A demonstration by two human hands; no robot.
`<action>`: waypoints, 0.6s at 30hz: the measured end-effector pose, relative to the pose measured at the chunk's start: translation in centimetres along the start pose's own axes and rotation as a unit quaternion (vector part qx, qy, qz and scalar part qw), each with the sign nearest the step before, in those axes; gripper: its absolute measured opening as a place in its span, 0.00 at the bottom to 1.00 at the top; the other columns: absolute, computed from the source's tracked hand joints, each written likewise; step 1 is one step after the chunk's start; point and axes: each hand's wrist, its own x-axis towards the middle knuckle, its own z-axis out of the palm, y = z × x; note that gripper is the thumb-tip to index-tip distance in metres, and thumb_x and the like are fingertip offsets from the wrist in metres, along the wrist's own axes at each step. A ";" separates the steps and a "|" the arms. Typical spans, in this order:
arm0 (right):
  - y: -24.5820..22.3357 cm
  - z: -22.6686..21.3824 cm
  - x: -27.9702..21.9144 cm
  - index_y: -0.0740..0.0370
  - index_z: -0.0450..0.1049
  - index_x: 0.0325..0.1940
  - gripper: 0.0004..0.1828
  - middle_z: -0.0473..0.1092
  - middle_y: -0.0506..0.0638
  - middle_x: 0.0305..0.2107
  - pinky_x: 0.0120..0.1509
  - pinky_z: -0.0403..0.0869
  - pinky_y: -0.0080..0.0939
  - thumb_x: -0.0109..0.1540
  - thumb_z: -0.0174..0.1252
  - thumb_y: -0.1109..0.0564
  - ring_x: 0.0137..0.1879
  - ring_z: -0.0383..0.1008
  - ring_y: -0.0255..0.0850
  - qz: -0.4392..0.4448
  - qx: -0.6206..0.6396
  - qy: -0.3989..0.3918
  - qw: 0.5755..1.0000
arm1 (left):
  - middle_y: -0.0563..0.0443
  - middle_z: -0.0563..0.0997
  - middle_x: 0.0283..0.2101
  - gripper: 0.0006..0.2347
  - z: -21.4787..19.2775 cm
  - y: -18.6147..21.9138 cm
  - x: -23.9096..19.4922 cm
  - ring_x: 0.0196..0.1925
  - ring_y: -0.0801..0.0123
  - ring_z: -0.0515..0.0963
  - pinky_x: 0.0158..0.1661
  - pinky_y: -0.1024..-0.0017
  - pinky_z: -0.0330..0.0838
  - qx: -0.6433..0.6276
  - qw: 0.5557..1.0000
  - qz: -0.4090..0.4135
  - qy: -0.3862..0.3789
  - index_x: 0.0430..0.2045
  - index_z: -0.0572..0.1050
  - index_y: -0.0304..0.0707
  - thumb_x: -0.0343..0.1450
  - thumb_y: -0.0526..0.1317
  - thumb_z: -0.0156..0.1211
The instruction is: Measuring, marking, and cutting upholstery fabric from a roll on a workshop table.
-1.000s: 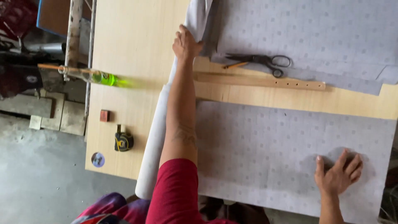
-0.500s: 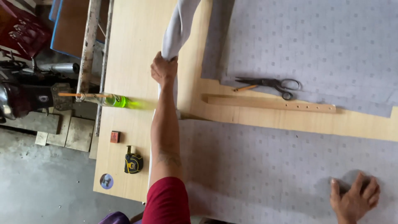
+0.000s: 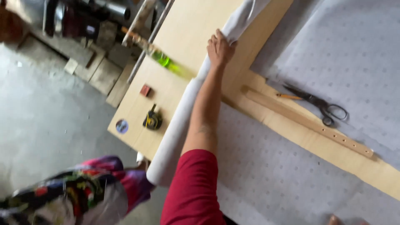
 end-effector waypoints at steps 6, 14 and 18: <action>3.7 -3.3 -4.9 0.87 0.70 0.64 0.43 0.63 0.83 0.56 0.54 0.67 0.72 0.74 0.44 0.36 0.56 0.66 0.78 0.031 0.005 -0.067 0.997 | 0.44 0.74 0.61 0.34 -13.4 -9.7 -12.7 0.64 0.58 0.72 0.63 0.64 0.63 -0.268 0.950 -0.138 -0.085 0.59 0.69 0.46 0.60 0.62 0.60; 4.2 -2.8 -6.6 0.83 0.65 0.70 0.50 0.55 0.81 0.62 0.60 0.57 0.74 0.74 0.34 0.28 0.64 0.56 0.77 0.095 0.045 -0.083 0.991 | 0.34 0.77 0.46 0.17 -27.7 -28.0 -43.0 0.50 0.41 0.73 0.50 0.52 0.65 0.063 0.963 -0.254 0.068 0.48 0.75 0.34 0.72 0.47 0.57; 5.2 -1.7 -8.4 0.78 0.65 0.71 0.51 0.55 0.78 0.63 0.60 0.59 0.74 0.72 0.33 0.25 0.65 0.55 0.75 0.119 0.042 -0.090 0.988 | 0.35 0.82 0.44 0.31 -31.8 -26.4 -43.5 0.48 0.46 0.80 0.47 0.56 0.69 -0.132 0.812 -0.562 -0.079 0.37 0.81 0.31 0.68 0.64 0.41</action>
